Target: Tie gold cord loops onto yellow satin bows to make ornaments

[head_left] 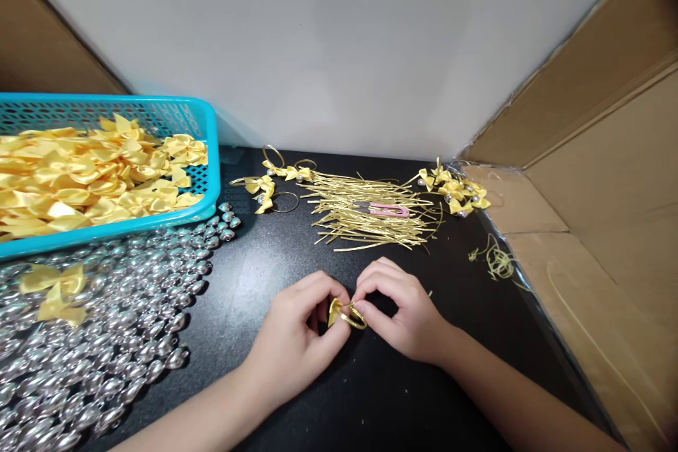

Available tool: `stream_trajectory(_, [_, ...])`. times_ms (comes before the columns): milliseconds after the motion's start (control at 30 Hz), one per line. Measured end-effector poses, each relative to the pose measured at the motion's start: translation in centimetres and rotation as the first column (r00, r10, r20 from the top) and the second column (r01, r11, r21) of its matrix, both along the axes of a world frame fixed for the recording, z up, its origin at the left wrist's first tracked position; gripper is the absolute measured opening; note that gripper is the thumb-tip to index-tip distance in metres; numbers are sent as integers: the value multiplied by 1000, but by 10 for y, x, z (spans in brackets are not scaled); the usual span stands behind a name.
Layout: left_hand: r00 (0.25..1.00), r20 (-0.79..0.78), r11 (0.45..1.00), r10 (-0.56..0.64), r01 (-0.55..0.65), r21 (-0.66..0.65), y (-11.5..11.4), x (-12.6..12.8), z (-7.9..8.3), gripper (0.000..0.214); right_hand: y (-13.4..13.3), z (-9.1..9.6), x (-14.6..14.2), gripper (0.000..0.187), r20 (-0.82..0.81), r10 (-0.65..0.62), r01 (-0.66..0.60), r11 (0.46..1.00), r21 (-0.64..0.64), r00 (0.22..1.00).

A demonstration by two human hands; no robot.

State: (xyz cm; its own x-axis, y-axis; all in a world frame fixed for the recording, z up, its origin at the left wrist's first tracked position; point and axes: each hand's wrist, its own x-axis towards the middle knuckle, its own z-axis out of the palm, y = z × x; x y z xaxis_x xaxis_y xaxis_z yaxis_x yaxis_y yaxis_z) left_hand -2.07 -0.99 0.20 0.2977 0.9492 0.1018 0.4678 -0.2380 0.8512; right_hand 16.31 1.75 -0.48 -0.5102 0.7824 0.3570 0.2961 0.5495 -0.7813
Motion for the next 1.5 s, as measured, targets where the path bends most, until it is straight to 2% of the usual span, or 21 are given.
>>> stream_trajectory(300, [1000,-8,999,-20,20,-26,1,1,0,12,-1,-1,0,10,1,-25,25,1000,-9,1000])
stream_trajectory(600, [994,100,996,-38,46,-80,5,0,4,15,0,-2,0,10,7,-43,43,999,-27,999])
stream_trajectory(900, [979,205,990,0,29,-137,6,-2,2,12,0,-4,1,9,25,3,-3,1000,-2,1000])
stream_trajectory(1500, [969,244,987,46,-6,-161,6,-2,1,11,1,-5,1,10,-21,-6,7,1000,19,1000])
